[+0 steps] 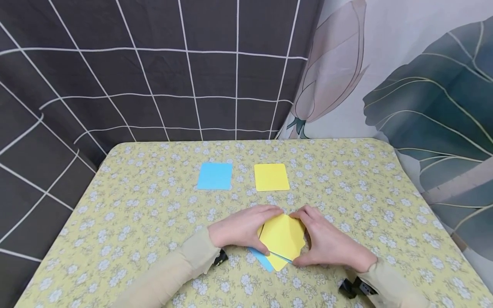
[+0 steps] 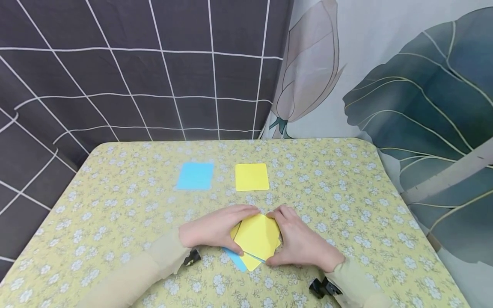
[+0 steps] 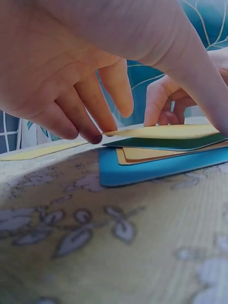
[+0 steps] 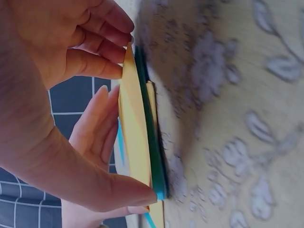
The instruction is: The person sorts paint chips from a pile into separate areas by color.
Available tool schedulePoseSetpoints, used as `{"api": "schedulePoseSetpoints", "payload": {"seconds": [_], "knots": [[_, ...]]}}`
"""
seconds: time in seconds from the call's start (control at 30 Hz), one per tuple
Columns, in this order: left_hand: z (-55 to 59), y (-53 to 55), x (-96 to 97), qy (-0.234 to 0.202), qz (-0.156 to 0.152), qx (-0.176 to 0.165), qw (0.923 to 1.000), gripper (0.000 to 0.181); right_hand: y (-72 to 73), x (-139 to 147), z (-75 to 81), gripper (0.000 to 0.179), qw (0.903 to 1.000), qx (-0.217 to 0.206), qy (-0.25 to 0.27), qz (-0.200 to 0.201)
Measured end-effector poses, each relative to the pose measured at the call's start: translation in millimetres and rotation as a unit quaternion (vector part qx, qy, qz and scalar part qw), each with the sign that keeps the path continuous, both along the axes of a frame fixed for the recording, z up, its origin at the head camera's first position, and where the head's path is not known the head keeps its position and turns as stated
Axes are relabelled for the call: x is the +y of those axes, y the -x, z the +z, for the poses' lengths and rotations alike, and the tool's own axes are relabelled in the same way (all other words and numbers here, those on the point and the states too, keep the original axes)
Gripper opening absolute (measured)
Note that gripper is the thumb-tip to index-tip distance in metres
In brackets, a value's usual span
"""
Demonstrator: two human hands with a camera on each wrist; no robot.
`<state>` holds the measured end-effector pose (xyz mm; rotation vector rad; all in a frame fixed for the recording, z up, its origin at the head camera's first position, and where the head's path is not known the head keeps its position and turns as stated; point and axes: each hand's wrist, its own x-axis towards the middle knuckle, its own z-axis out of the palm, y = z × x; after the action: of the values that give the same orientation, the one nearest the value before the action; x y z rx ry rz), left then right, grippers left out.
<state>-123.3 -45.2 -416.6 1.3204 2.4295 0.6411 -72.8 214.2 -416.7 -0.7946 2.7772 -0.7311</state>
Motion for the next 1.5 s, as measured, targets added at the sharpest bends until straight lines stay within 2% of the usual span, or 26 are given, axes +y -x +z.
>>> {"api": "schedulePoseSetpoints", "payload": {"seconds": [0.13,0.27,0.4,0.53,0.9,1.1,1.2,1.3,1.5], "knots": [[2.4,3.3,-1.2,-0.014,0.002,0.014,0.9998,0.105,5.6,2,7.1,0.097,1.0,0.0,0.004,0.004],[6.7,8.6,-2.4,-0.037,0.013,0.029,0.9988,0.106,12.6,3,12.8,0.103,0.9998,0.021,0.003,-0.004],[13.8,15.1,-4.7,-0.061,0.038,0.032,0.9969,0.103,21.9,0,17.6,0.106,0.9983,0.053,0.009,-0.022],[22.7,24.5,-7.3,-0.066,0.066,0.041,0.9948,0.104,36.5,-2,25.3,0.106,0.9966,0.076,0.013,-0.029],[45.6,73.5,-5.3,-0.083,0.125,0.081,0.9854,0.11,99.5,-4,53.9,0.104,0.9936,0.107,0.034,-0.014],[55.0,98.7,-1.9,-0.08,0.148,0.081,0.9824,0.11,127.5,-8,61.9,0.105,0.9902,0.134,0.033,-0.02],[55.2,108.2,-0.9,-0.082,0.153,0.081,0.9815,0.109,140.1,-11,62.6,0.104,0.9902,0.135,0.032,-0.02],[52.8,113.8,-0.7,-0.079,0.159,0.073,0.9813,0.108,151.2,-13,60.3,0.103,0.9928,0.115,0.026,-0.019],[35.2,121.5,2.7,-0.054,0.181,0.037,0.9814,0.107,168.6,-17,41.7,0.101,0.9982,0.054,0.007,-0.024]]}}
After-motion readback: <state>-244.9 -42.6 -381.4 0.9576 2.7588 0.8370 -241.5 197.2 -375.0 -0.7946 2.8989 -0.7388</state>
